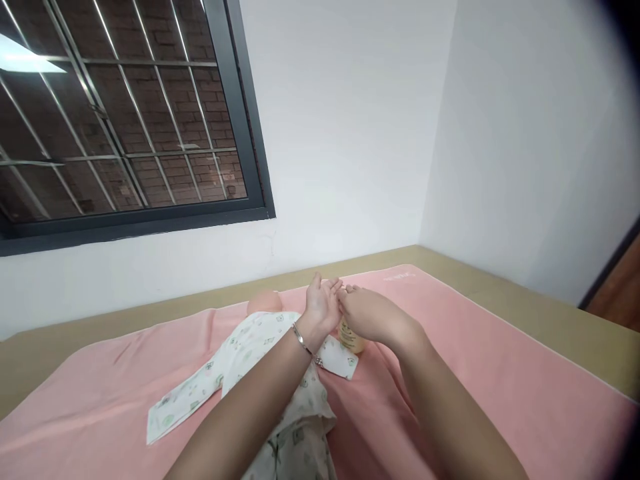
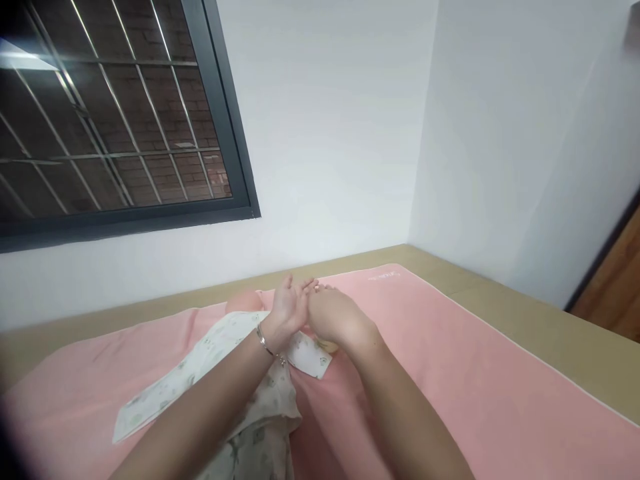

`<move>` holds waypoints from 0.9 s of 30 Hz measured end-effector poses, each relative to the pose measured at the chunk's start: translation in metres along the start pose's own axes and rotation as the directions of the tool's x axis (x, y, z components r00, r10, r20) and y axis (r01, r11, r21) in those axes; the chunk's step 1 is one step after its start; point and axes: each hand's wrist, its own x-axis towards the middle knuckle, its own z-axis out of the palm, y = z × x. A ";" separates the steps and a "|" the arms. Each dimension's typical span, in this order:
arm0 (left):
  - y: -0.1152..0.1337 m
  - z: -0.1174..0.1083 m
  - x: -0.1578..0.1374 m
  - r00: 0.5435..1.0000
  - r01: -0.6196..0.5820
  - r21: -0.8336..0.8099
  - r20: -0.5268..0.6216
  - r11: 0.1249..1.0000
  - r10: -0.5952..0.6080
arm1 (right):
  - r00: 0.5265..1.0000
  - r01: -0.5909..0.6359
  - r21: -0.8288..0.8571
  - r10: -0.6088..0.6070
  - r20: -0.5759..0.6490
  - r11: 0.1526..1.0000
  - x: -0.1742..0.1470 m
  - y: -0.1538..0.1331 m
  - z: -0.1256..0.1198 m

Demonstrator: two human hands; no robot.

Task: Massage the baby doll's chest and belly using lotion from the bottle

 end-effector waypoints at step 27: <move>0.065 -0.103 -0.146 0.994 0.093 -0.207 0.072 0.974 -0.080 | 0.702 0.535 0.101 -0.375 -0.605 0.839 0.008 -0.133 0.078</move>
